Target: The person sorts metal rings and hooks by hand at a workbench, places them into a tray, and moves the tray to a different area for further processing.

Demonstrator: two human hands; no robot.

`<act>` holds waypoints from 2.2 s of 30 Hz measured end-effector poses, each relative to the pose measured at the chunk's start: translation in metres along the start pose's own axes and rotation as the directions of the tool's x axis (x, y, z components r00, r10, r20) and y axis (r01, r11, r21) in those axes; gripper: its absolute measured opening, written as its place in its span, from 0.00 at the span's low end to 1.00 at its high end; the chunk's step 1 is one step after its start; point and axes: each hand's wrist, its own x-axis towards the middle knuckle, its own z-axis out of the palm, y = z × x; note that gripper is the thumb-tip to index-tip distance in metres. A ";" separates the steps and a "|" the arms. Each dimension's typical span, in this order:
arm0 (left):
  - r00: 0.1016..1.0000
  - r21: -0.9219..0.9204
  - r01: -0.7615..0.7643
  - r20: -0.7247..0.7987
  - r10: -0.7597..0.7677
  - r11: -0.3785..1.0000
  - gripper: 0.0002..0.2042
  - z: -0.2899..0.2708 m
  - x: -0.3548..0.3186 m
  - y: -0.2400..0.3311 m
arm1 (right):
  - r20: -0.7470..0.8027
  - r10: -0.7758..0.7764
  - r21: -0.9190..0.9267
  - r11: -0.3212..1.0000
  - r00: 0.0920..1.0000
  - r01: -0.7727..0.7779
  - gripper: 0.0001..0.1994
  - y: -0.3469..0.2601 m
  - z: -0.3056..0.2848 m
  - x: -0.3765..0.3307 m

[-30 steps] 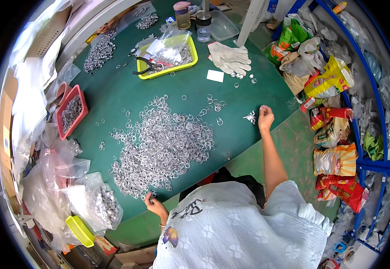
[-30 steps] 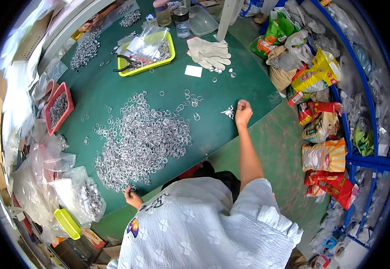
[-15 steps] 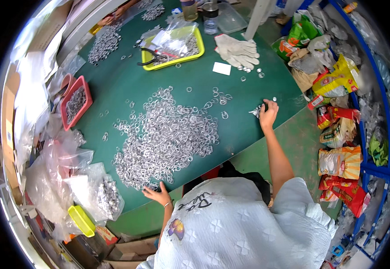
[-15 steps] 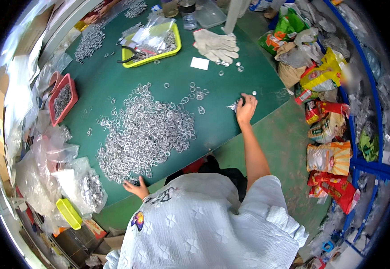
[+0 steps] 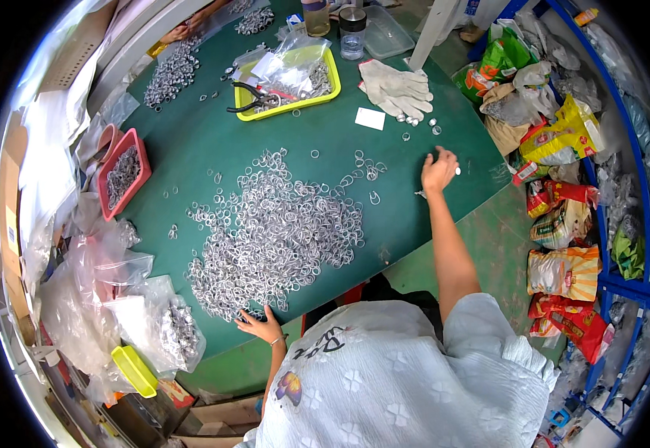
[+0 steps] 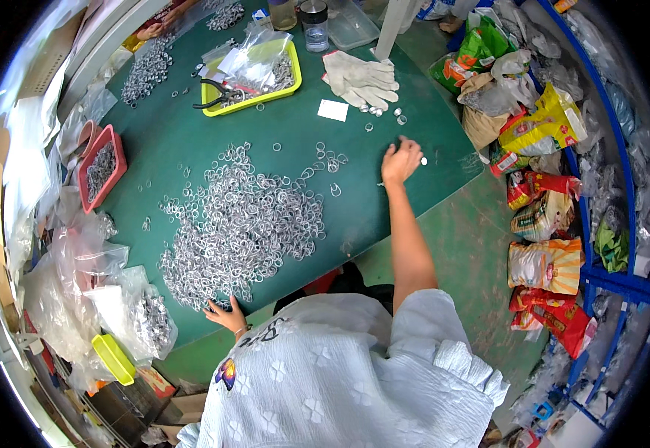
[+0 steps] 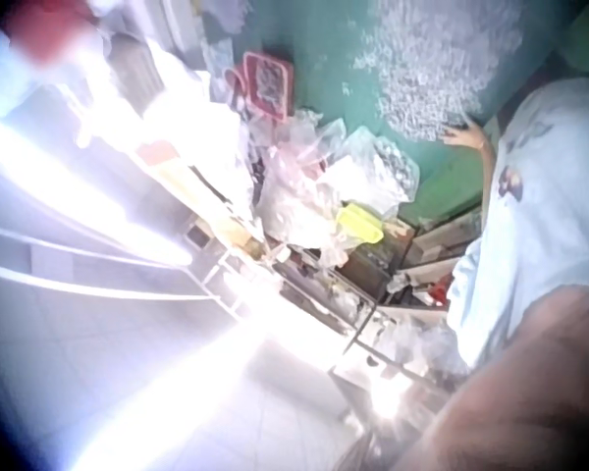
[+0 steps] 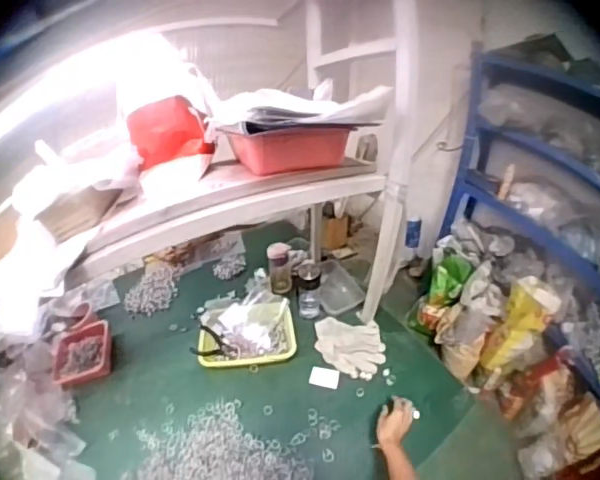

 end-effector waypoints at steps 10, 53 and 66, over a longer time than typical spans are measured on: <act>1.000 0.027 -0.025 -0.002 0.026 0.999 0.39 0.001 0.004 0.001 | -0.020 0.236 -0.047 0.970 0.972 -0.237 0.13 0.076 0.010 0.005; 1.000 0.071 -0.005 0.011 0.005 0.997 0.40 0.002 -0.003 0.000 | 0.581 0.114 0.406 0.818 0.806 -0.409 0.08 0.085 0.010 0.042; 0.999 0.069 -0.035 0.019 0.033 0.997 0.40 0.008 0.005 -0.007 | 0.001 -0.070 0.135 0.988 0.998 0.069 0.11 0.073 -0.006 0.019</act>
